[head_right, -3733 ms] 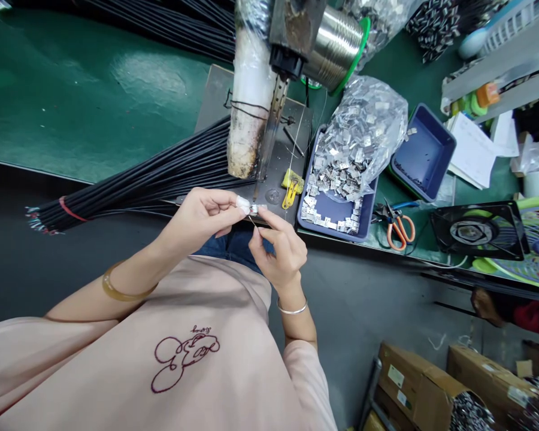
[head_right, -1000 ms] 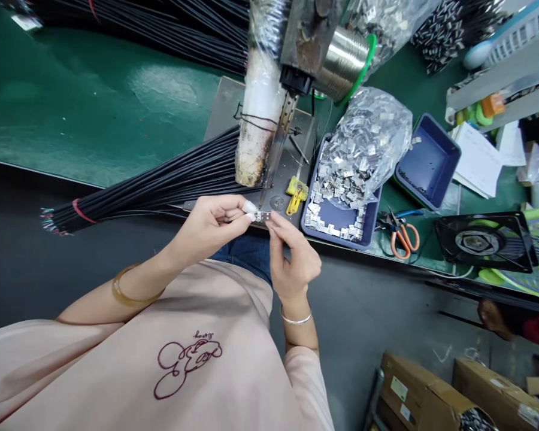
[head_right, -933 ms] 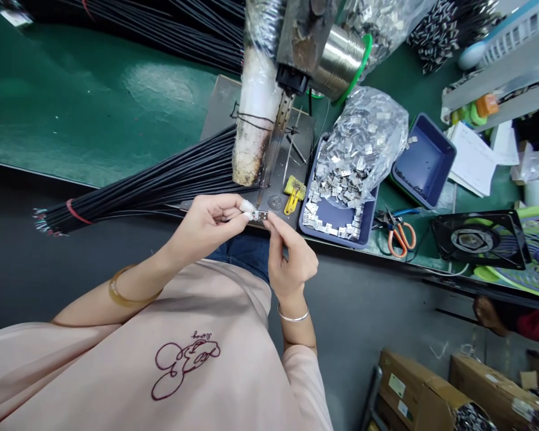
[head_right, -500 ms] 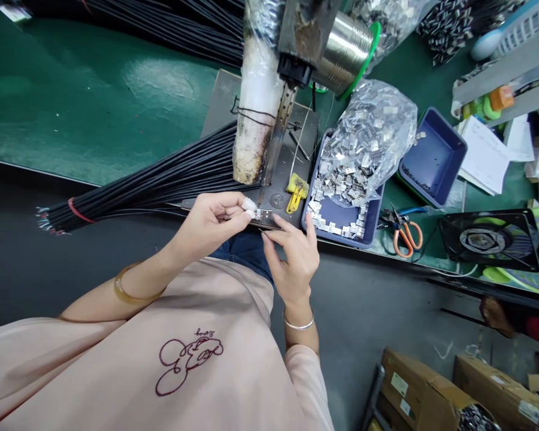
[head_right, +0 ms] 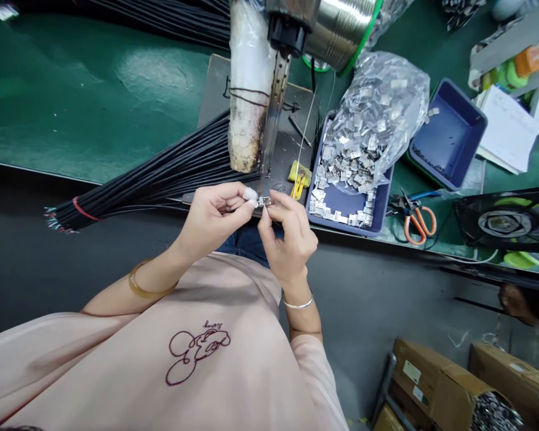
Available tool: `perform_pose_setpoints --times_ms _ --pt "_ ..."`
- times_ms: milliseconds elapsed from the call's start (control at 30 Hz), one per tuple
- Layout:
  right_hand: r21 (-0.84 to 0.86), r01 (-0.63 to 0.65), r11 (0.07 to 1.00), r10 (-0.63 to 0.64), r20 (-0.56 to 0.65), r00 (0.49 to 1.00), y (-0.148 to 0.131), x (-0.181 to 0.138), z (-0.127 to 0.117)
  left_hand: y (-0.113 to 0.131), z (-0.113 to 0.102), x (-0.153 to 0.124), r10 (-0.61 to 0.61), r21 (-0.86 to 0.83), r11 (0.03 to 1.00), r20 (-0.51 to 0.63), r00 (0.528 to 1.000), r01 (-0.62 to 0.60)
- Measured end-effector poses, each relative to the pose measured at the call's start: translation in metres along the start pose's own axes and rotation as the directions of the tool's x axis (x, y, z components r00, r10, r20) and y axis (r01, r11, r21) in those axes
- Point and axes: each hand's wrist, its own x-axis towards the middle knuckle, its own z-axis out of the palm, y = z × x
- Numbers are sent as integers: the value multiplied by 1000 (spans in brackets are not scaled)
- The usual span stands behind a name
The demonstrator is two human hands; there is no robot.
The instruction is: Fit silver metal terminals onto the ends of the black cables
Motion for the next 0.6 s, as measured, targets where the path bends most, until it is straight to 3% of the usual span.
perform_pose_setpoints --times_ms 200,400,500,600 --pt "-23 -27 999 28 26 999 -2 2 -1 2 2 1 76 32 997 -41 996 -74" --pt "10 -66 998 64 131 989 -3 -6 -6 5 -1 -2 -20 41 999 -19 1000 21" --pt "52 -72 996 67 102 993 -1 -9 -10 7 -2 -4 -41 54 998 18 999 40" --pt "116 -187 975 180 66 981 1 -6 -14 6 -2 -7 36 132 991 26 999 -39"
